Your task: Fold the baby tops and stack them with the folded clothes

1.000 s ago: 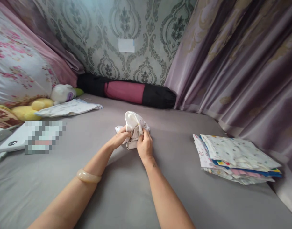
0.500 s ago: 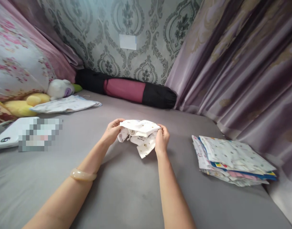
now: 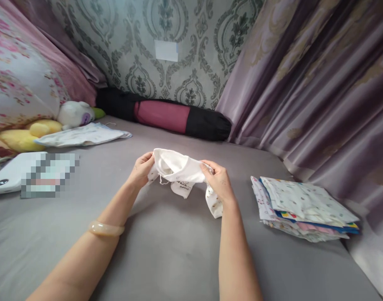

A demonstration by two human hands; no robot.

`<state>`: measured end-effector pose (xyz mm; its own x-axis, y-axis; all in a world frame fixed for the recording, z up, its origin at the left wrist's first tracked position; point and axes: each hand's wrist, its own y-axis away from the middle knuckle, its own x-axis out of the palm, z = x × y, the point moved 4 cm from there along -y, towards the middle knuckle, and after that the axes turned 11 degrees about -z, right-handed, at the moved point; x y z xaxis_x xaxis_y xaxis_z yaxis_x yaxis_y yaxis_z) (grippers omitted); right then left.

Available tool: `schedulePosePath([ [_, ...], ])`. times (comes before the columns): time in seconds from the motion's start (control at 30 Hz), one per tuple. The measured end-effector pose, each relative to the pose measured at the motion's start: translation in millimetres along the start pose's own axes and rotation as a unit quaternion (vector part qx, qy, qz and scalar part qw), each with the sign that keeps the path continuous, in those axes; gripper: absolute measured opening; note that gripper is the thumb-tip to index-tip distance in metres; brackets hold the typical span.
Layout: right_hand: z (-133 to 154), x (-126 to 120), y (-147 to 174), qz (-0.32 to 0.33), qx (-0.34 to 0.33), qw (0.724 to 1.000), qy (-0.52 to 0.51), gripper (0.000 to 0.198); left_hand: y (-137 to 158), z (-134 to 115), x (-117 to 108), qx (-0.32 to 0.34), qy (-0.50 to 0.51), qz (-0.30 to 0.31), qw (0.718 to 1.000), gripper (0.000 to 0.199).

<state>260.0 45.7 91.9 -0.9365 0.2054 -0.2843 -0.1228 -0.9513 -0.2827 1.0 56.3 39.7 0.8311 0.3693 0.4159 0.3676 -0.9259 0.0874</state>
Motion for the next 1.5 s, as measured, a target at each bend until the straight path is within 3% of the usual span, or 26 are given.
schedulePosePath([
  [0.2, -13.4, -15.6, -4.9, 0.013, 0.001, 0.999, 0.051, 0.034, 3.1, -11.7, -5.6, -0.002, -0.052, 0.052, 0.997, 0.039],
  [0.33, -17.2, -11.1, -2.9, 0.058, 0.013, 0.995, 0.075, 0.035, 6.5, -13.5, -5.0, -0.009, -0.076, 0.088, 0.993, 0.036],
  [0.53, -6.6, 1.1, 2.4, 0.099, -0.041, 0.983, 0.148, 0.029, 8.1, -13.5, -2.8, -0.005, -0.066, 0.115, 0.991, 0.033],
  [0.77, 13.3, 9.4, 10.2, 0.091, -0.071, 0.978, 0.176, 0.024, 7.9, -12.3, -2.2, 0.014, -0.071, 0.115, 0.991, 0.031],
  [1.13, 14.6, 14.9, 11.2, 0.089, -0.105, 0.977, 0.162, 0.031, 8.2, -16.1, -2.9, 0.026, -0.102, 0.107, 0.989, 0.039],
  [1.33, 19.4, 0.6, 8.4, 0.055, -0.117, 0.981, 0.148, 0.033, 17.9, -44.1, -4.0, 0.085, -0.149, 0.127, 0.977, 0.036],
  [1.5, 36.2, -9.5, 10.6, 0.065, -0.115, 0.986, 0.099, 0.036, 34.5, -95.9, -7.8, 0.151, -0.236, 0.171, 0.945, 0.03],
])
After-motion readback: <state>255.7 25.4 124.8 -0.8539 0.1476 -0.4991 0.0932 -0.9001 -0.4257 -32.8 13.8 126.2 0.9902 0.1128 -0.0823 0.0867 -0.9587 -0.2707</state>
